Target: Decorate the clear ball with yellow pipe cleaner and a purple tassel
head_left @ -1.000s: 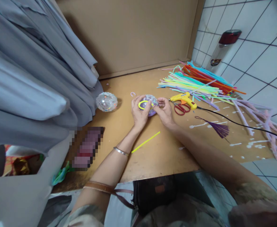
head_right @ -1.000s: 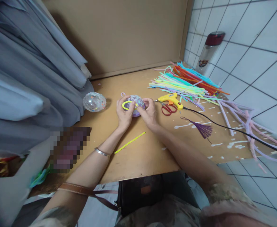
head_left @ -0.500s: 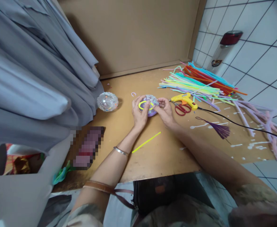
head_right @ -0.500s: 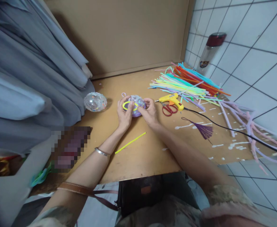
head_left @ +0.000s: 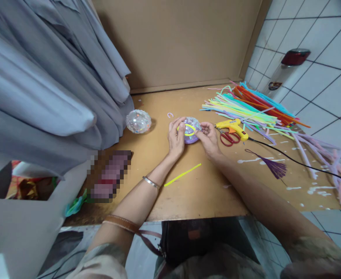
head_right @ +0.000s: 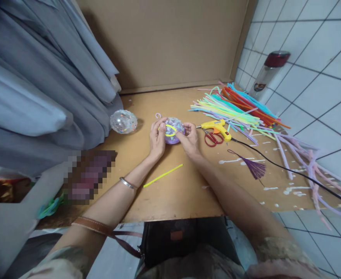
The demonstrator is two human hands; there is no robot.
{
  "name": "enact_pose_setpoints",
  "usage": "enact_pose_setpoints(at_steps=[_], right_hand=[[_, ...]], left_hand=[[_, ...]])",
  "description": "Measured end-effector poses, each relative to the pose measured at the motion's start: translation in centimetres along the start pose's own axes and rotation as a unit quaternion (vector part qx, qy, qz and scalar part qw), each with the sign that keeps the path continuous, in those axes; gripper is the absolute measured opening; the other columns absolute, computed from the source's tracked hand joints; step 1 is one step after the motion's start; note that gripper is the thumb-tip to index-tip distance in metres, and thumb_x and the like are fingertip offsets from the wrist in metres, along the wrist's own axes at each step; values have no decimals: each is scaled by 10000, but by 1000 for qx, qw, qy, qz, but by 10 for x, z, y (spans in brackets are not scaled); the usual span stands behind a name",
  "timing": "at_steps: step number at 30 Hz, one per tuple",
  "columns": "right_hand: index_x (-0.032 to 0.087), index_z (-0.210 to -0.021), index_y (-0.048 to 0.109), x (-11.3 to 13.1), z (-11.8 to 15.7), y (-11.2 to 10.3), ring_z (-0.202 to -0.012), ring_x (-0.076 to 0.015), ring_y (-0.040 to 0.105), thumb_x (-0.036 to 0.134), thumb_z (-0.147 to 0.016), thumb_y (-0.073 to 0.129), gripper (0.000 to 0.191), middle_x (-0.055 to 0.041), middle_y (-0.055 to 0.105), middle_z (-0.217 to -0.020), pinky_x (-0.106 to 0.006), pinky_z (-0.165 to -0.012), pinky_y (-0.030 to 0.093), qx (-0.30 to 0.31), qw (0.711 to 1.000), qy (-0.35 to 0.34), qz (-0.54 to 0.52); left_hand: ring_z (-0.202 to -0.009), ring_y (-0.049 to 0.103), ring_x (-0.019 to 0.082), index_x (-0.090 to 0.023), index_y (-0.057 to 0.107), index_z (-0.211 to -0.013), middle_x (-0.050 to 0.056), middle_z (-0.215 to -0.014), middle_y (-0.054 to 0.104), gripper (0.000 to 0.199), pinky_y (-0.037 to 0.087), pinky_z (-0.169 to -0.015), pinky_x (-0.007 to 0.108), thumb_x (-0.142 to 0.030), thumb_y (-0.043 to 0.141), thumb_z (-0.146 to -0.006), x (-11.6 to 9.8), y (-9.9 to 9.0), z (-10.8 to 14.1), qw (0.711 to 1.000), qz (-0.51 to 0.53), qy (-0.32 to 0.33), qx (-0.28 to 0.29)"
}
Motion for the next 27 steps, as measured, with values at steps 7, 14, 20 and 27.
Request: enact_pose_setpoints(at_steps=[7,14,20,27], right_hand=[[262,-1027,519,2,0,-3,-1012,-227,639,379,-640,764,473,-36,641,-1056,-429,-966,560,7,1000,-13,2],[265,-1077,532,8,-2,-10,-1039,-225,658,334,-635,743,494,-32,660,-1087,-431,-997,570,34,997,-64,4],[267,-1049,516,12,-6,-14,-977,-218,649,393,-631,747,494,-27,654,-1044,-398,-905,570,47,996,-73,32],[264,-1093,531,16,-7,-17,-994,-216,658,352,-638,738,508,-44,657,-1128,-419,-940,562,73,989,-96,82]], left_hand=[[-1268,635,265,-214,670,-1303,143,-1328,671,623,477,-1141,443,-713,513,-964,12,5,2,996,76,-48,-11],[-1462,503,304,-261,626,-1372,137,-1575,495,720,392,-1239,451,-772,620,-866,28,6,5,989,126,-77,-9],[-1459,515,338,-223,626,-1381,150,-1531,574,833,377,-1252,494,-812,669,-793,40,0,-7,969,181,-134,105],[-1316,649,333,-214,631,-1359,178,-1460,647,866,561,-1078,488,-690,858,-671,40,-25,-21,942,204,-168,205]])
Point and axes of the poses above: each hand's wrist, its own z-axis away from the middle knuckle, its own y-axis out of the palm, x = y × z, the point moved 1 cm from there along -z, towards the middle knuckle
